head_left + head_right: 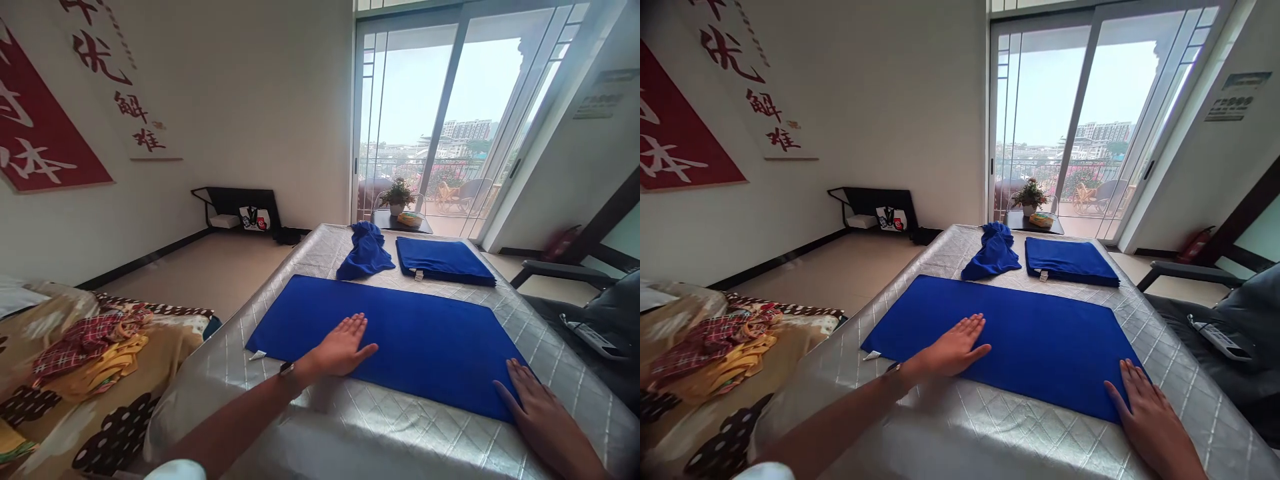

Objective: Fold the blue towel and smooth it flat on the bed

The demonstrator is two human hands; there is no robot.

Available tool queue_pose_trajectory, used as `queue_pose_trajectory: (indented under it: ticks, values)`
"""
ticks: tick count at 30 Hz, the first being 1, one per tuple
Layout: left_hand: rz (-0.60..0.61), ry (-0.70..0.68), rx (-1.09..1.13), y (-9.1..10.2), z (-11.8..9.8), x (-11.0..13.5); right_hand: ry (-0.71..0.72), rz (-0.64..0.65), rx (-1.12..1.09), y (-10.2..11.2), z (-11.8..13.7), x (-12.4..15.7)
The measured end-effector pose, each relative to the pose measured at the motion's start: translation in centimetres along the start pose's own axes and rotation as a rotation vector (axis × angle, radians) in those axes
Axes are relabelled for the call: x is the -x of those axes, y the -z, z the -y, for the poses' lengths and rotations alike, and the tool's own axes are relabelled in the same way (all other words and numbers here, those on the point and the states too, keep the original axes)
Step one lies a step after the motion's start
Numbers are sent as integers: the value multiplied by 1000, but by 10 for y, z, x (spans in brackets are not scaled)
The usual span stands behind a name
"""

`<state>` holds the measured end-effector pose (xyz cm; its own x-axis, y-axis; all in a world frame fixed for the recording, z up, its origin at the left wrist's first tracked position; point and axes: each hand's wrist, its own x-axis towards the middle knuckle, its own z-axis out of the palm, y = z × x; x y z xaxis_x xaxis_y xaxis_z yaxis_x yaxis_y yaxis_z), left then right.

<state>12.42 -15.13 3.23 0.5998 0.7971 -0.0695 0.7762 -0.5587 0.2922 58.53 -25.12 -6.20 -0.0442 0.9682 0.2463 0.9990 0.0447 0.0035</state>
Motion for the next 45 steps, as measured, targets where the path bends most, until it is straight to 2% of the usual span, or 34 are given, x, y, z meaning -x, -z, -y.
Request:
queue_pose_trajectory:
  ticks: [2, 4, 8, 12, 18, 21, 23, 26, 28, 30, 35, 38, 41, 43, 45]
  values:
    - [-11, -59, 11, -4, -16, -28, -7, -9, -2, 0, 0, -1]
    - [-28, -61, 14, -9, -20, -49, -6, -12, -9, 1, 1, -1]
    - [-66, 60, 12, -18, -2, -67, -36, -18, -15, 3, 2, -1]
    - [-115, 195, 3, -13, 42, -66, 20, -20, -15, -1, -2, 1]
    - [-219, 543, -50, 19, 147, -49, 48, -7, 1, -5, -9, 4]
    - [-263, 694, -52, 26, 192, -36, 26, 43, -6, -1, -12, 4]
    - [-294, 721, -54, 25, 209, -30, -4, 95, -22, 3, -15, 3]
    - [-321, 705, -71, 20, 217, -28, -69, 152, -30, 11, -10, -7]
    - [-321, 700, -81, 18, 216, -30, -91, 161, -13, 19, 8, -24]
    - [-308, 699, -87, 18, 214, -31, -59, 165, 0, 30, 45, -50]
    - [-323, 700, -113, 19, 211, -30, 36, 197, -95, 54, 181, -134]
    - [-347, 693, -125, 18, 211, -29, 73, 239, -158, 52, 242, -175]
    - [-342, 678, -129, 18, 213, -28, 66, 267, -183, 38, 264, -199]
    - [-330, 669, -122, 19, 215, -27, 53, 282, -184, 27, 260, -207]
    - [-322, 669, -110, 21, 216, -26, 43, 292, -164, 20, 244, -209]
